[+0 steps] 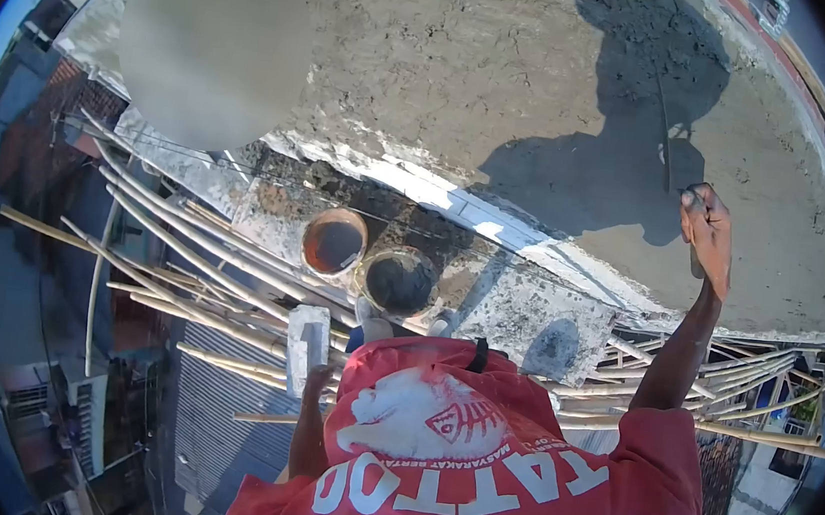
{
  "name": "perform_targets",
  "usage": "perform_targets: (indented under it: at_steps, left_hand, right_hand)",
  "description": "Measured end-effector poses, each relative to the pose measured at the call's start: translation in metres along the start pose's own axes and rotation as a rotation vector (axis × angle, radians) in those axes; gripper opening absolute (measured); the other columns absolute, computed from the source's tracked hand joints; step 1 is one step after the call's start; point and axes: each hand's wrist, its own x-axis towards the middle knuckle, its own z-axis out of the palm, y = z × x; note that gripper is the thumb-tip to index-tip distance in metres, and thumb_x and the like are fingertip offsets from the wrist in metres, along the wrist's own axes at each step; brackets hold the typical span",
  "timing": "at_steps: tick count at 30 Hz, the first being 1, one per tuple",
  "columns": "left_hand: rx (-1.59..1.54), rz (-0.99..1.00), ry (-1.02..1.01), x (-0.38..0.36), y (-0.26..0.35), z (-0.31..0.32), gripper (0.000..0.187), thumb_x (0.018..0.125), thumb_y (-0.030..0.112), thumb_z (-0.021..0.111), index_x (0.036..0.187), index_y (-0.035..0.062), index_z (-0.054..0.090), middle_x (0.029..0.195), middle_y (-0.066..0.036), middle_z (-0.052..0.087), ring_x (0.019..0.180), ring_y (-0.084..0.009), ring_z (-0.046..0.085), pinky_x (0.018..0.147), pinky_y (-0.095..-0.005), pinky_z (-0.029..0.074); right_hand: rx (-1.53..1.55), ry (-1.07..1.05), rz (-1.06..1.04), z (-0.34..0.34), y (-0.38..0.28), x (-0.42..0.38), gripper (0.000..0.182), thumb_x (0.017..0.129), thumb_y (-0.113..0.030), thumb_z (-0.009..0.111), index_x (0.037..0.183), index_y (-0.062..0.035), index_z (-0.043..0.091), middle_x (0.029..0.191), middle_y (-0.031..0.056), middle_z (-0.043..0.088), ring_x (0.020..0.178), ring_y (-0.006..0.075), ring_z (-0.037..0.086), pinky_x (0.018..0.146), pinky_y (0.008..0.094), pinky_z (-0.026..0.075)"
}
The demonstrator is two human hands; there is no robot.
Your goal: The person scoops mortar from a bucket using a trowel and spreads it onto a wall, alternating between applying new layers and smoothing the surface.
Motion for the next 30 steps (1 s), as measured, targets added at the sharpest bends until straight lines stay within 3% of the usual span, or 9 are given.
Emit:
perform_targets:
  at_steps: [5,6,7,8,9,15,19,25,30]
  left_hand:
    - [0.063,-0.027,0.349,0.008,0.064,0.021,0.047,0.077,0.045,0.061,0.103,0.0058,0.062,0.098,-0.022,0.063,0.098,-0.0352,0.059,0.082,-0.0421,0.047]
    - [0.278,0.086,0.398,0.007,0.089,0.020,0.048,0.077,0.045,0.061,0.101,0.0034,0.063,0.077,-0.013,0.065,0.071,-0.0253,0.063,0.066,-0.0365,0.050]
    - [0.260,0.036,0.259,0.018,0.103,0.020,0.049,0.078,0.044,0.060,0.109,0.0060,0.061,0.108,-0.021,0.061,0.105,-0.0355,0.056,0.088,-0.0411,0.045]
    - [0.137,0.057,0.374,0.033,0.104,0.030,0.043,0.079,0.040,0.058,0.104,0.0051,0.062,0.096,-0.017,0.065,0.090,-0.0335,0.062,0.079,-0.0411,0.048]
    - [0.219,0.116,0.380,0.040,0.116,0.032,0.050,0.078,0.042,0.062,0.112,0.0057,0.059,0.109,-0.022,0.060,0.108,-0.0355,0.054,0.091,-0.0409,0.044]
    - [-0.015,0.071,0.424,0.001,0.165,0.035,0.053,0.078,0.041,0.062,0.115,0.0040,0.057,0.112,-0.023,0.058,0.107,-0.0357,0.054,0.091,-0.0406,0.044]
    - [-0.119,0.009,0.559,-0.029,0.116,0.049,0.045,0.078,0.036,0.061,0.106,0.0006,0.059,0.105,-0.024,0.060,0.100,-0.0359,0.058,0.083,-0.0432,0.047]
    - [-0.262,-0.676,0.526,-0.092,0.023,0.110,0.036,0.079,0.031,0.058,0.104,0.0070,0.064,0.110,-0.017,0.061,0.102,-0.0304,0.060,0.086,-0.0425,0.048]
    - [-0.276,-0.604,0.479,-0.104,-0.019,0.166,0.038,0.075,0.036,0.061,0.087,0.0003,0.067,0.088,-0.018,0.066,0.083,-0.0302,0.065,0.072,-0.0384,0.050]
  right_hand:
    - [-0.788,-0.173,0.160,0.052,0.035,0.018,0.028,0.084,-0.024,0.061,0.103,-0.0042,0.055,0.082,0.0131,0.055,0.073,0.0245,0.052,0.073,0.0334,0.042]
    - [-0.837,-0.257,0.166,0.062,0.032,0.024,0.030,0.083,-0.024,0.062,0.105,-0.0044,0.055,0.092,0.0154,0.055,0.086,0.0265,0.053,0.079,0.0327,0.042]
    - [-0.769,-0.224,0.083,0.071,0.028,0.026,0.029,0.082,-0.022,0.063,0.104,-0.0042,0.056,0.089,0.0141,0.056,0.083,0.0265,0.054,0.078,0.0331,0.042]
    - [-0.827,-0.254,0.023,0.072,0.032,0.038,0.027,0.082,-0.021,0.063,0.103,-0.0040,0.056,0.087,0.0145,0.056,0.081,0.0262,0.053,0.076,0.0335,0.042]
    - [-0.884,-0.269,-0.031,0.071,0.038,0.056,0.026,0.082,-0.020,0.063,0.101,-0.0037,0.056,0.085,0.0149,0.055,0.078,0.0259,0.052,0.074,0.0339,0.042]
    - [-0.831,-0.213,-0.474,0.046,0.024,0.132,0.020,0.086,-0.017,0.060,0.088,0.0018,0.054,0.069,0.0154,0.049,0.063,0.0239,0.044,0.061,0.0342,0.041]
    - [-0.990,0.008,-0.548,0.065,-0.005,0.123,0.022,0.079,-0.017,0.065,0.091,0.0003,0.059,0.076,0.0194,0.055,0.069,0.0328,0.052,0.066,0.0397,0.042]
    - [-0.974,-0.080,-0.619,0.091,-0.006,0.136,0.022,0.078,-0.016,0.065,0.091,0.0002,0.059,0.077,0.0195,0.055,0.070,0.0335,0.052,0.067,0.0401,0.042]
    - [-0.963,-0.150,-0.638,0.101,-0.002,0.149,0.022,0.077,-0.016,0.065,0.091,0.0001,0.059,0.077,0.0197,0.056,0.071,0.0340,0.052,0.067,0.0404,0.042]
